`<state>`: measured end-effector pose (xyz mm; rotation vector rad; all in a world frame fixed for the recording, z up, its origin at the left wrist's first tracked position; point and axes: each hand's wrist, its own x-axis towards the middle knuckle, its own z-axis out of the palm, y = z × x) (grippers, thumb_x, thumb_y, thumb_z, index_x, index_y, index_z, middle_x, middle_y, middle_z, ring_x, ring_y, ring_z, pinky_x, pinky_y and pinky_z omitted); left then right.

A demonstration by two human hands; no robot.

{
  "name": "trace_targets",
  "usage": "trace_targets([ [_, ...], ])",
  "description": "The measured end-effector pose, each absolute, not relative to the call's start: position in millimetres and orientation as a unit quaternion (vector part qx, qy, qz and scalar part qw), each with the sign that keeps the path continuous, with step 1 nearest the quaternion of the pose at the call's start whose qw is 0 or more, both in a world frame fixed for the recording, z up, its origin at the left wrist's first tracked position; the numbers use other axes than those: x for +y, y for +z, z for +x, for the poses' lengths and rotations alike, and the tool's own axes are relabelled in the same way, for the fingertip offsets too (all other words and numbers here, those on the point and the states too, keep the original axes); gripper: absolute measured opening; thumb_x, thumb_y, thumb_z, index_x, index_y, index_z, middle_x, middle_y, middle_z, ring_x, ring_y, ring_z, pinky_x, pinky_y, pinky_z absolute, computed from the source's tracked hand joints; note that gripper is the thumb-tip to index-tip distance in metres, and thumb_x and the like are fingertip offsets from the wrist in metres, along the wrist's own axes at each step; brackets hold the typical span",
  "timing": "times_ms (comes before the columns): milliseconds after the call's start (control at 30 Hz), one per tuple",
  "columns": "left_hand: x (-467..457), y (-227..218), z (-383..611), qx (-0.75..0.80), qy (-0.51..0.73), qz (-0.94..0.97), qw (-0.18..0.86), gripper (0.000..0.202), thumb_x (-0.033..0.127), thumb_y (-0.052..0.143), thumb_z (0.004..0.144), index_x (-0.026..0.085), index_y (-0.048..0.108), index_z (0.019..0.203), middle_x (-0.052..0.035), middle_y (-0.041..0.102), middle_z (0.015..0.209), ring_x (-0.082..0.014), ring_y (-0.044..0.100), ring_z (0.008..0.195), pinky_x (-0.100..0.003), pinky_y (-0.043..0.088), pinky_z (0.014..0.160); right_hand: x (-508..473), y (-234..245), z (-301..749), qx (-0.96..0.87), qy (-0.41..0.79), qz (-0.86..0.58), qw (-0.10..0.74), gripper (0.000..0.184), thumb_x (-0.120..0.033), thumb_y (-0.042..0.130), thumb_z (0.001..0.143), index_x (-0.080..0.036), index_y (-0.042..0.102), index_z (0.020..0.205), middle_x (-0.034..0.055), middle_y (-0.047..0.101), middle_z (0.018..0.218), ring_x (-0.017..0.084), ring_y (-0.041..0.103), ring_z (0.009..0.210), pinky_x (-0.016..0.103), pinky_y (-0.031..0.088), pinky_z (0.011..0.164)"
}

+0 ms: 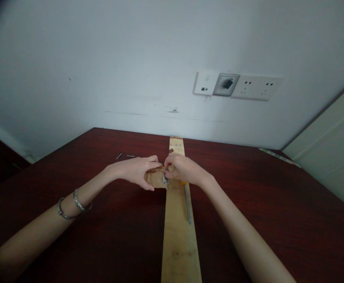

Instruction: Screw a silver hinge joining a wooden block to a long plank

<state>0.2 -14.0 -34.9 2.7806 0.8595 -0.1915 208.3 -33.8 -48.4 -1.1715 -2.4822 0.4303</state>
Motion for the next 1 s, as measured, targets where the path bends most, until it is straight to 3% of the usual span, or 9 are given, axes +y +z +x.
trace_targets([
  [1000, -7.9, -50.7, 0.9, 0.304, -0.026, 0.944, 0.123, 0.065, 0.058, 0.065, 0.067, 0.018, 0.052, 0.116, -0.0051, 0.051, 0.102, -0.0172, 0.054, 0.078, -0.026, 0.040, 0.064, -32.1, -46.3, 217.5, -0.869, 0.157, -0.419, 0.211, 0.008, -0.022, 0.058, 0.079, -0.017, 0.063, 0.083, 0.0029, 0.065, 0.082, 0.012, 0.057, 0.069, 0.025, 0.044, 0.065],
])
